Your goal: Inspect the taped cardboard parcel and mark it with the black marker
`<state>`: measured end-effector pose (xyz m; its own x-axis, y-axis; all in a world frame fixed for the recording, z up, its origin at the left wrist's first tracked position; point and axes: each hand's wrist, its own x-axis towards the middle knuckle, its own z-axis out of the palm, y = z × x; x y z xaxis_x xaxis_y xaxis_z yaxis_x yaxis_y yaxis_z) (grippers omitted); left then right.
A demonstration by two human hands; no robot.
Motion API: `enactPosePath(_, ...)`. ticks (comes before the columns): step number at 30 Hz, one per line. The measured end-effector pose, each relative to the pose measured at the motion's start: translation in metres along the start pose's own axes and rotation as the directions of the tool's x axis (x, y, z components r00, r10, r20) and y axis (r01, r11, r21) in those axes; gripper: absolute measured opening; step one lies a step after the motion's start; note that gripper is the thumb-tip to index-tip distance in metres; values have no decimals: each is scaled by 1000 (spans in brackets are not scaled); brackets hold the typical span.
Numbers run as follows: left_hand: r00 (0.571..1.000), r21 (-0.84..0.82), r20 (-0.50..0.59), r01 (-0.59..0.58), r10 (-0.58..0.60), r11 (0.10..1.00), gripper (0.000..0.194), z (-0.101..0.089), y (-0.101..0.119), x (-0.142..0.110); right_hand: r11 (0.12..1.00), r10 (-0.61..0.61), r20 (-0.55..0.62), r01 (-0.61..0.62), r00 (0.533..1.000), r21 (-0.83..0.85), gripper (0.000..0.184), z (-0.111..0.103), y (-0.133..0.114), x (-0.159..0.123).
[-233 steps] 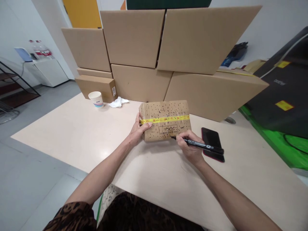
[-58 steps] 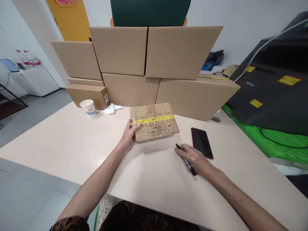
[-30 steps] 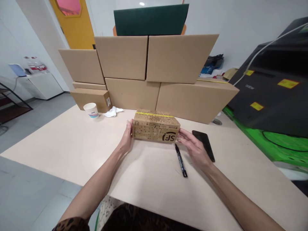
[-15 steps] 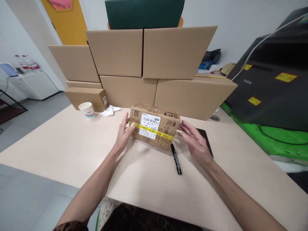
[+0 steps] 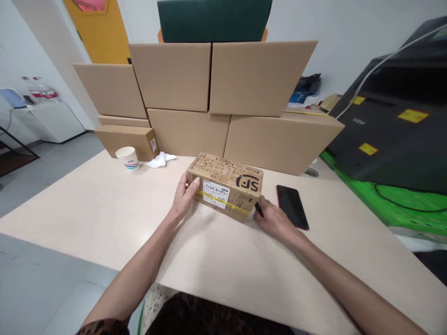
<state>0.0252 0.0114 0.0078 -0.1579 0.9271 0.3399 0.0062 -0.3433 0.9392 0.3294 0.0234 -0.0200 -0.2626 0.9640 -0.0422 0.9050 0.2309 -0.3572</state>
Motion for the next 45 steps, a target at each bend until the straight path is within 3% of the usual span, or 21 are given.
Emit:
enactPosePath(2, 1000, -9, -2, 20, -20, 1000, 68, 1, -4, 0, 999, -13, -129, 19, 992, 44, 46, -7, 6, 24)
enactPosePath(5, 995, 2, -10, 100, -100, 995, 77, 1, -13, -1, 997, -33, -218, 47, 975, 56, 37, -14, 9, 41)
enactPosePath(7, 986, 30, -15, 167, -167, 985, 80, 1, -18, -1, 991, -49, -204, 73, 978, 109, 31, -14, 6, 36)
enactPosePath(10, 974, 10, -12, 226, -226, 974, 80, -1, -22, -1, 936, -67, -134, 108, 989, 336, 30, -10, 1, 16)
enactPosePath(12, 972, -56, -7, 234, -234, 971, 76, -2, -20, 0, 836, -73, -120, 127, 990, 534, 41, -8, -1, 3)
enactPosePath(16, 981, -215, 7, 190, -193, 958, 76, -4, -14, 3, 534, -31, -153, 146, 988, 833, 65, -8, -4, -6)
enactPosePath(20, 982, -331, -6, 178, -191, 927, 81, -5, -7, 5, 315, 74, -148, 118, 986, 942, 61, -11, -7, -7)
enactPosePath(23, 980, -408, 16, 188, -199, 893, 78, -3, -3, 5, 219, 100, -151, 127, 983, 967, 57, -10, -8, -8)
enactPosePath(27, 971, -447, 87, 236, -221, 863, 73, -1, 0, 2, 173, 127, -204, 181, 971, 968, 51, -7, -6, -10)
enactPosePath(34, 956, -412, 98, 292, -276, 863, 68, 0, -7, 0, 178, 103, -286, 265, 953, 948, 46, 0, -3, -9)
enactPosePath(40, 962, -429, 104, 273, -254, 861, 61, -2, -5, -1, 121, 115, -304, 290, 946, 949, 42, -2, -6, -11)
enactPosePath(45, 982, -440, 91, 189, -166, 878, 63, -2, 5, -1, 206, 87, -389, 365, 917, 908, 49, -10, -10, -17)
